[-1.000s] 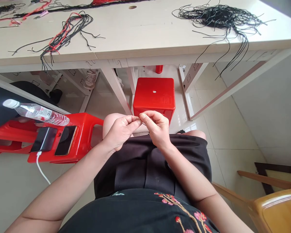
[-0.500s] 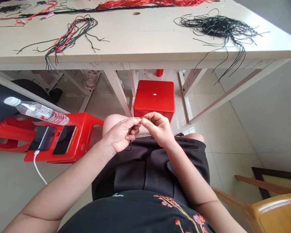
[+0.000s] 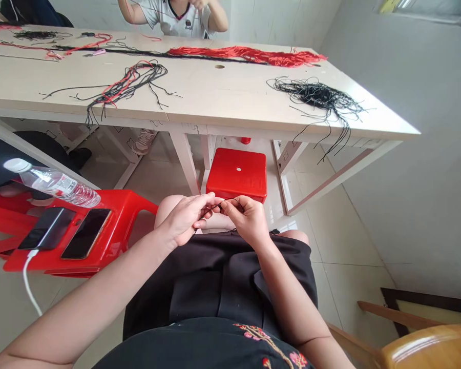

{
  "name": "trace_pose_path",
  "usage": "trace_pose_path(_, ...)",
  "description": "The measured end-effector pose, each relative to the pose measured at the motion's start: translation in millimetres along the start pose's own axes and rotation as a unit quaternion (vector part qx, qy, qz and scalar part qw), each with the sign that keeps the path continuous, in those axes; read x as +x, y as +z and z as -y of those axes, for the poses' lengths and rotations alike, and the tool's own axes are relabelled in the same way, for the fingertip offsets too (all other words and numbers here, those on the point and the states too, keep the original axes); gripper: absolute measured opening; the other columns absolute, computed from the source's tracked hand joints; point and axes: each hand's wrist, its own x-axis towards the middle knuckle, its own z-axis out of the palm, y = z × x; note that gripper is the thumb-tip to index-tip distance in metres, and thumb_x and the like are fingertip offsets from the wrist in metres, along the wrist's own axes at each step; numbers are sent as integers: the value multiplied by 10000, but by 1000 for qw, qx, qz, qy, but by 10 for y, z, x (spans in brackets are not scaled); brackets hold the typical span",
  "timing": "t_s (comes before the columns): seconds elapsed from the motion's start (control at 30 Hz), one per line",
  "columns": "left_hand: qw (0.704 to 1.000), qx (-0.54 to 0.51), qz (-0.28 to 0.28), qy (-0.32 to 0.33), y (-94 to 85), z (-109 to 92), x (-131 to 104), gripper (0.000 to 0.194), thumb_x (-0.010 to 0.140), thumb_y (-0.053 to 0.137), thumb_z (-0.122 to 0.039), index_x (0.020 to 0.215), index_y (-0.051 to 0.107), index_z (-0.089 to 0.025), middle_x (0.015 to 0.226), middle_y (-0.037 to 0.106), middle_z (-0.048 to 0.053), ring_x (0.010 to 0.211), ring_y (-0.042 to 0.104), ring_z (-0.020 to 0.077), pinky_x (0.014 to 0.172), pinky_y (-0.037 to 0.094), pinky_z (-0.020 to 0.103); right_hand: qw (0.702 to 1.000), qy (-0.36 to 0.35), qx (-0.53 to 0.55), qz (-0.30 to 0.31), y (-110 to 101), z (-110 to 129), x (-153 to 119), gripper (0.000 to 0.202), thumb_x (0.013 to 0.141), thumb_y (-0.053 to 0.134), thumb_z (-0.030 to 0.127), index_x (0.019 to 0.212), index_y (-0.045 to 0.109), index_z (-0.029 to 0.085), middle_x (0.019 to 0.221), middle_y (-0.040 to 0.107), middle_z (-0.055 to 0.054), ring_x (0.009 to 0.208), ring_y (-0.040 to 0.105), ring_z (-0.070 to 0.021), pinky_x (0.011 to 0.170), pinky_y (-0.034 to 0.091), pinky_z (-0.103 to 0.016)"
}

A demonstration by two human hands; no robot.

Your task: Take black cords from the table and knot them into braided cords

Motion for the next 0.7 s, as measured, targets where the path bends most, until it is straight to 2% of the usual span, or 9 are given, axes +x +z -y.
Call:
trace_pose_path(0.1, 998, 33, 19, 39, 0, -65, -36, 366, 782, 584, -434, 810, 724, -97, 748, 598, 99, 624, 484, 103, 365, 246, 148, 998, 26, 59, 10, -10, 17, 26, 331, 733, 628, 473, 618, 574, 168, 592, 611, -9, 514, 494, -109, 455, 346, -220)
trace_pose_path(0.2, 996, 46, 50, 51, -19, -125, -36, 429, 782, 564, -491, 825, 728, -96, 761, 606, 111, 631, 483, 113, 375, 242, 164, 992, 28, 120, 17, -1, 52, 56, 284, 713, 646, 438, 657, 597, 164, 616, 621, -13, 552, 520, -120, 502, 391, -228)
trace_pose_path(0.37, 990, 95, 83, 57, -87, -188, -30, 313, 708, 697, -336, 966, 691, -159, 668, 588, 16, 465, 339, 45, 401, 221, 170, 993, -23, 108, -30, 21, 123, 136, 181, 686, 633, 324, 597, 577, 176, 528, 518, 25, 500, 440, -104, 478, 369, -224)
trace_pose_path(0.43, 988, 117, 78, 60, -127, -215, 4, 302, 686, 720, -317, 951, 681, -178, 635, 579, -11, 444, 315, 33, 416, 229, 167, 992, -36, 112, -49, -5, 133, 216, 177, 680, 616, 310, 572, 553, 185, 514, 489, 30, 484, 416, -102, 464, 362, -225)
trace_pose_path(0.57, 985, 148, 37, 86, -198, -352, 199, 243, 668, 727, -368, 767, 684, -150, 649, 595, 12, 459, 346, 44, 415, 236, 170, 985, -58, 127, -103, -126, 163, 488, 169, 664, 599, 311, 576, 520, 189, 525, 442, 36, 487, 366, -94, 456, 327, -224)
trace_pose_path(0.7, 970, 195, 13, 146, -249, -630, 579, 269, 650, 734, -378, 779, 705, -144, 644, 599, 28, 483, 379, 60, 425, 270, 174, 988, -75, 80, -110, -234, 229, 918, 192, 665, 566, 333, 573, 479, 189, 524, 374, 48, 492, 305, -82, 452, 276, -222)
